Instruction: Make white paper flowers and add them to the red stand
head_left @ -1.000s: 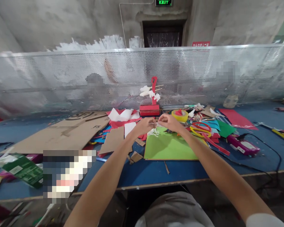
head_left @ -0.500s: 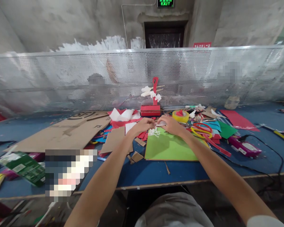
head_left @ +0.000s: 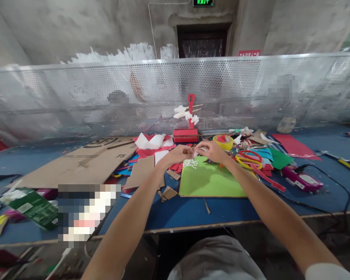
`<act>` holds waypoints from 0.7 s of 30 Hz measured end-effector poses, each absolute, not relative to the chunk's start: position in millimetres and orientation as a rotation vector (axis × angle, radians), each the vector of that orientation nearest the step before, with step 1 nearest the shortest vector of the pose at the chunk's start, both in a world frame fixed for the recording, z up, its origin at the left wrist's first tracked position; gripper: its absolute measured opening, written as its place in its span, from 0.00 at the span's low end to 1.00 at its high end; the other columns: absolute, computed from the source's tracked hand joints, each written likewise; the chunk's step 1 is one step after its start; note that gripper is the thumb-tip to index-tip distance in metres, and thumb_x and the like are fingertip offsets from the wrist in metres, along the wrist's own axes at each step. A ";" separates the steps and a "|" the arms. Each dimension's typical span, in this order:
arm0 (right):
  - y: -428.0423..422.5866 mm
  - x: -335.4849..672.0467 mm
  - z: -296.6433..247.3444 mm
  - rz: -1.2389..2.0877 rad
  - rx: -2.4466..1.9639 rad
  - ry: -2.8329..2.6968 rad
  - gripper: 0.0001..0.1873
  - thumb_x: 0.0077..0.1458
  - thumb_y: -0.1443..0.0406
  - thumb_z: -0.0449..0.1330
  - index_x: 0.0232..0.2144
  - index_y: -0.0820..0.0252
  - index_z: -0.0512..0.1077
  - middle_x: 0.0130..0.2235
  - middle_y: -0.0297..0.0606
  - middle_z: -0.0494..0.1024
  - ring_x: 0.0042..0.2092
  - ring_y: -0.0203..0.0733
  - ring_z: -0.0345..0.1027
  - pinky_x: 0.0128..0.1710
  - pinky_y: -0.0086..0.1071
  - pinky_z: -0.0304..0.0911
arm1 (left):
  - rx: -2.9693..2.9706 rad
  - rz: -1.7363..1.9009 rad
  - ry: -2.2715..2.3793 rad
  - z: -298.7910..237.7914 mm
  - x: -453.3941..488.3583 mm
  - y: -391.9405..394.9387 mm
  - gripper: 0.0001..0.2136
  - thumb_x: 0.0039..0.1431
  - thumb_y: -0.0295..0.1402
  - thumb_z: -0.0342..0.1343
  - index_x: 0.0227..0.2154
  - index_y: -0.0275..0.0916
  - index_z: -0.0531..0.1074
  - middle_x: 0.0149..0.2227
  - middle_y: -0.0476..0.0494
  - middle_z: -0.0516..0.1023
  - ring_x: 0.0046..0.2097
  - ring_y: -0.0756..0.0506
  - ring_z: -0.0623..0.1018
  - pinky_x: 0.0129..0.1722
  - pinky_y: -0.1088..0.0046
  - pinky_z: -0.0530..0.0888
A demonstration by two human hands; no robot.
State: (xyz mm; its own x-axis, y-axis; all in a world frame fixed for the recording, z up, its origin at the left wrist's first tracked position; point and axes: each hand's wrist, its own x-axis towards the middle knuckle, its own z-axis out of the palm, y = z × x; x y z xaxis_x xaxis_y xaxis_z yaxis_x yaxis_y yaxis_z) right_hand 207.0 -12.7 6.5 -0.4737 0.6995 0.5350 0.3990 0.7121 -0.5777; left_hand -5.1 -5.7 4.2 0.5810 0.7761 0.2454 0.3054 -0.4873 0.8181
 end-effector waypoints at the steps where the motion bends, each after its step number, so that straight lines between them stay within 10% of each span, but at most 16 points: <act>1: -12.6 207.2 6.4 0.523 -0.828 -2.101 0.12 0.56 0.57 0.60 0.35 0.57 0.78 0.36 0.38 0.80 0.37 0.42 0.72 0.39 0.34 0.65 | 2.074 0.800 0.844 3.7 -5.0 -5.1 0.08 0.48 0.37 0.62 0.27 0.36 0.75 0.26 0.48 0.74 0.29 0.51 0.70 0.31 0.75 0.67; 21: -3.6 210.0 0.4 0.848 -0.760 -1.858 0.15 0.53 0.56 0.63 0.38 0.59 0.73 0.37 0.41 0.80 0.37 0.45 0.74 0.36 0.35 0.68 | 2.160 1.024 0.646 7.2 6.5 -15.2 0.09 0.56 0.32 0.60 0.40 0.37 0.74 0.41 0.42 0.78 0.44 0.46 0.77 0.47 0.66 0.72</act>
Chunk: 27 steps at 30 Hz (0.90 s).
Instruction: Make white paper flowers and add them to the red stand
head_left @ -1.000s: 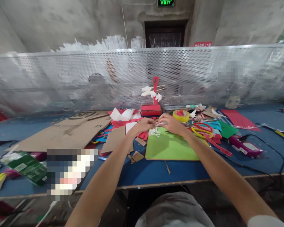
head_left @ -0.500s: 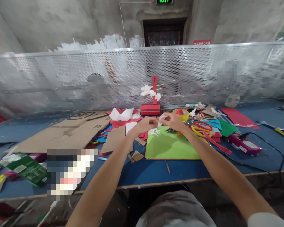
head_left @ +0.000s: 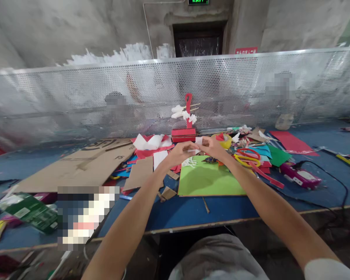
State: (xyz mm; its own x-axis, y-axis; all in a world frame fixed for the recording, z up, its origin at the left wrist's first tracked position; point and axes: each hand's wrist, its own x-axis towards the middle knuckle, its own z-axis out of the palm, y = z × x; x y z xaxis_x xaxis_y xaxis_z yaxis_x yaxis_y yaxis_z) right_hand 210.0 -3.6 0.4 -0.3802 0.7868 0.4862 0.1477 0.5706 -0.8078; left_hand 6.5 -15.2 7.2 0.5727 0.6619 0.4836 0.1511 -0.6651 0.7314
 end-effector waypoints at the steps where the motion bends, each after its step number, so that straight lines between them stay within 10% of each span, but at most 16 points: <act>1: -3.9 210.4 0.5 0.840 -0.779 -1.858 0.15 0.53 0.56 0.63 0.38 0.59 0.73 0.37 0.41 0.80 0.37 0.44 0.74 0.35 0.34 0.67 | 2.163 1.026 0.650 7.3 6.5 -15.1 0.09 0.57 0.32 0.59 0.40 0.37 0.74 0.42 0.41 0.79 0.44 0.46 0.78 0.47 0.66 0.72; 27: -0.4 201.2 -7.7 0.953 -0.802 -1.916 0.17 0.50 0.61 0.66 0.42 0.58 0.71 0.36 0.37 0.79 0.37 0.41 0.74 0.37 0.33 0.69 | 1.775 1.290 0.832 -1.6 3.8 3.2 0.09 0.50 0.33 0.62 0.31 0.36 0.68 0.30 0.48 0.74 0.32 0.51 0.74 0.35 0.74 0.71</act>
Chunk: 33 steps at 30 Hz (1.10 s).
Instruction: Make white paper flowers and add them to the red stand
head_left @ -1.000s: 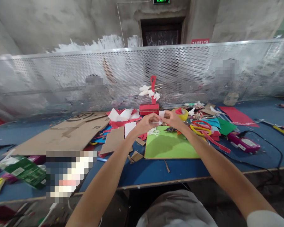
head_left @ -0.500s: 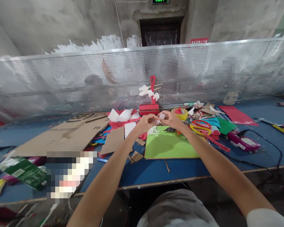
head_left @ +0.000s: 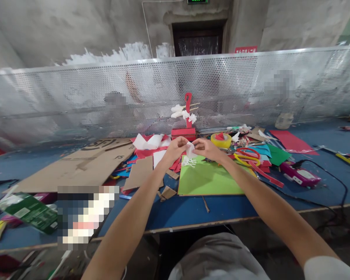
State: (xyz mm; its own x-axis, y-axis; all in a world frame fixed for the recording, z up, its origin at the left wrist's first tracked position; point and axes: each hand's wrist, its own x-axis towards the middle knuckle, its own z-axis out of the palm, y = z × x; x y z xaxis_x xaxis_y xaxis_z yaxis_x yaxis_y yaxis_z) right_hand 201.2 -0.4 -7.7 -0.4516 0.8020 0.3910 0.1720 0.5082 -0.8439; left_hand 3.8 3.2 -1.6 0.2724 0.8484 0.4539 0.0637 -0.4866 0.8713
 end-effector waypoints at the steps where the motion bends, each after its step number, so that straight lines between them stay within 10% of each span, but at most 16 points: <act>1: 0.8 200.7 -8.9 0.943 -0.805 -1.919 0.17 0.49 0.62 0.66 0.41 0.59 0.71 0.36 0.38 0.79 0.37 0.41 0.74 0.37 0.33 0.68 | 1.787 1.296 0.841 -1.7 3.8 3.0 0.08 0.50 0.31 0.62 0.32 0.36 0.68 0.30 0.48 0.74 0.33 0.51 0.74 0.35 0.74 0.71; 33: -0.5 198.9 -7.5 0.975 -0.843 -1.992 0.10 0.54 0.63 0.59 0.39 0.59 0.74 0.36 0.38 0.80 0.36 0.38 0.73 0.34 0.30 0.67 | 2.033 1.322 0.982 4.3 2.6 -0.7 0.04 0.54 0.29 0.58 0.33 0.35 0.71 0.31 0.46 0.76 0.33 0.49 0.75 0.37 0.72 0.72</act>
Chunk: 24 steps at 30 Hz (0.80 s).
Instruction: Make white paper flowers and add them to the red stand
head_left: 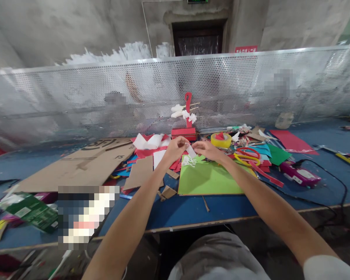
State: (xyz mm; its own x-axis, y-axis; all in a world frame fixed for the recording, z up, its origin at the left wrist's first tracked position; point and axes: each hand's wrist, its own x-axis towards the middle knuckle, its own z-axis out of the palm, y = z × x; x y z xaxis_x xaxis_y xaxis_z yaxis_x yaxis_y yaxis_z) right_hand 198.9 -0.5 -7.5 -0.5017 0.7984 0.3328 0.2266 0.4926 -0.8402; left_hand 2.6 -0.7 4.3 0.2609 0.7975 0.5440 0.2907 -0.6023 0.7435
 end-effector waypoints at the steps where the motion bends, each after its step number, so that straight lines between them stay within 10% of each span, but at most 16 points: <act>1: -1.7 198.1 -7.0 0.974 -0.846 -1.982 0.11 0.56 0.61 0.58 0.38 0.59 0.74 0.36 0.38 0.79 0.35 0.38 0.72 0.33 0.30 0.66 | 2.043 1.320 0.979 4.8 3.1 -1.6 0.04 0.54 0.30 0.58 0.32 0.35 0.71 0.31 0.46 0.76 0.33 0.49 0.75 0.37 0.72 0.72; 24: 0.4 202.3 -5.9 0.727 -0.916 -2.000 0.11 0.53 0.58 0.61 0.32 0.61 0.75 0.32 0.40 0.79 0.34 0.41 0.72 0.36 0.33 0.66 | 2.413 1.123 1.138 1.4 0.6 -6.2 0.08 0.59 0.36 0.54 0.35 0.38 0.75 0.33 0.44 0.79 0.34 0.45 0.76 0.35 0.72 0.68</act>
State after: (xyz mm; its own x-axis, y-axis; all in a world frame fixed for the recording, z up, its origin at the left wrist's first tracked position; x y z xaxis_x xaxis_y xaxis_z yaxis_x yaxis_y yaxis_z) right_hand 202.3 0.4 -5.9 -0.4166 0.8035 0.4253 0.3429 0.5721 -0.7450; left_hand 0.6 -6.2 1.4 0.3989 0.7407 0.5405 0.5508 -0.6648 0.5045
